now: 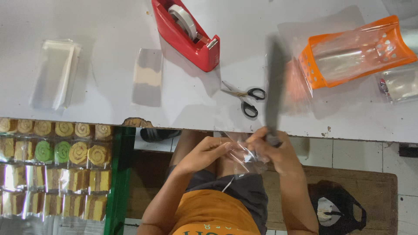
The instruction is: The person prepares plastic sleeves by cutting them with a knife and kemudian packages bakery items into them using tape.
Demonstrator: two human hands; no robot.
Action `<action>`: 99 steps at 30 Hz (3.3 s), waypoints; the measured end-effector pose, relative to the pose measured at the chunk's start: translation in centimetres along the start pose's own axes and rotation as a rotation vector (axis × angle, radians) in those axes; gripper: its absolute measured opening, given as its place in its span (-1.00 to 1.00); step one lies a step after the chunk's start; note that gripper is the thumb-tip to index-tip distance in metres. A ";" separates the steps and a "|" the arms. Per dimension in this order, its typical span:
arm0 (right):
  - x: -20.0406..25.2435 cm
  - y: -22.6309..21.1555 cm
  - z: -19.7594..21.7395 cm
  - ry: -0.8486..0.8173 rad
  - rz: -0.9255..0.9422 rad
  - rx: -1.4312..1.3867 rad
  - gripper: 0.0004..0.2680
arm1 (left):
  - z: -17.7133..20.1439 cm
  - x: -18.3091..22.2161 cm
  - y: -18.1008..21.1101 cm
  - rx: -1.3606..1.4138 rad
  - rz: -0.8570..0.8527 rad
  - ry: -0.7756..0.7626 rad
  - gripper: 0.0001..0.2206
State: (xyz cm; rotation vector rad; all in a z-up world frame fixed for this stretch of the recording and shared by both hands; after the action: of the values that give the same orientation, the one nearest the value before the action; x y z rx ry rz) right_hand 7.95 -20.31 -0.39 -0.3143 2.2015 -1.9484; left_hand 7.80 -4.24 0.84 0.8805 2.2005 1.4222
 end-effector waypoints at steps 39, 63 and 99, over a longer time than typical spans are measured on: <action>1.7 -1.6 -0.2 0.266 0.139 0.243 -0.87 | 8.2 1.3 1.5 -0.125 -0.474 0.711 -0.36; 16.2 6.7 3.6 0.262 -0.229 1.141 -0.76 | 7.1 -2.0 1.3 0.651 -0.167 0.535 -0.86; 4.2 -1.1 3.2 0.206 -0.209 0.200 -0.74 | -1.9 3.3 3.8 -0.472 -0.145 -0.002 -0.69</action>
State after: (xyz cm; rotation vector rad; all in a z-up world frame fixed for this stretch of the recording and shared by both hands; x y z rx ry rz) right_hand 4.87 -24.63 0.32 -0.3389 2.1410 -2.3908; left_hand 5.33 -2.16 5.19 0.5436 1.7659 1.7560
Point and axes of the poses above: each hand's wrist, its own x-axis away from the middle knuckle, its own z-axis out of the back of the hand, y = z × x, the point moved 9 cm from there along -x, towards the middle knuckle, and after that the axes turned 1 degree about -y, right-handed, at the moved point
